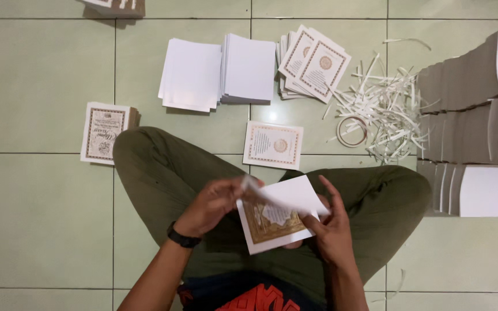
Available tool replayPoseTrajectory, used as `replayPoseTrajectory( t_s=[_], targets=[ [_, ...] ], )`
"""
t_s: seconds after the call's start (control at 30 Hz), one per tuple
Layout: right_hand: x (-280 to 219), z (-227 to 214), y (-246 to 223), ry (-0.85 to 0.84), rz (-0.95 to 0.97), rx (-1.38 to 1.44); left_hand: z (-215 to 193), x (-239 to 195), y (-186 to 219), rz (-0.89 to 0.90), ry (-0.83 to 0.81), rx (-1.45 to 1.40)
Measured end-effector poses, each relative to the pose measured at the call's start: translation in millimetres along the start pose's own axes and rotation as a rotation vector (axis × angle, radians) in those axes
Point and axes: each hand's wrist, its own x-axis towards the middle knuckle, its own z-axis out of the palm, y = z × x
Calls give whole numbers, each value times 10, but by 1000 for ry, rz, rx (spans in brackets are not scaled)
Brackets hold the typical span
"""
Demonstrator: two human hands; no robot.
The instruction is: The person sits on the floor and assembles small books by hand. They place a printed cover sheet onto a stack of white pages, fold the edges, and press the assembly to secure it. The person then places the finished book into a stack and repeats the process with additional materials.
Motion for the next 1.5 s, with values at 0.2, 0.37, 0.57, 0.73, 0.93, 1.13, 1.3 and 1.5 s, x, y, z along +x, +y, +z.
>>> replayPoseTrajectory(
  t_s=[0.2, 0.37, 0.57, 0.73, 0.93, 1.13, 1.3, 1.5],
  targets=[
    [108, 56, -62, -81, -113, 74, -161, 194, -322, -24, 299, -442],
    [162, 88, -76, -70, -123, 75, -217, 271, -268, -23, 281, -467],
    [211, 129, -97, -85, -141, 54, -255, 337, -283, 5, 322, -507],
    [262, 114, -81, -88, -138, -4, -144, 348, -86, -15, 281, -329],
    [685, -239, 575, -38, -33, 179, -96, 478, -4, 50, 233, 360],
    [1120, -78, 265, 54, -174, -21, -303, 994, -302, 126, 485, 466],
    [1631, -165, 371, 72, -55, 48, -730, 1269, -974, -311, 696, 543],
    [1888, -193, 451, 75, 1, 48, -745, 1302, -1358, -75, 667, 223]
  ],
)
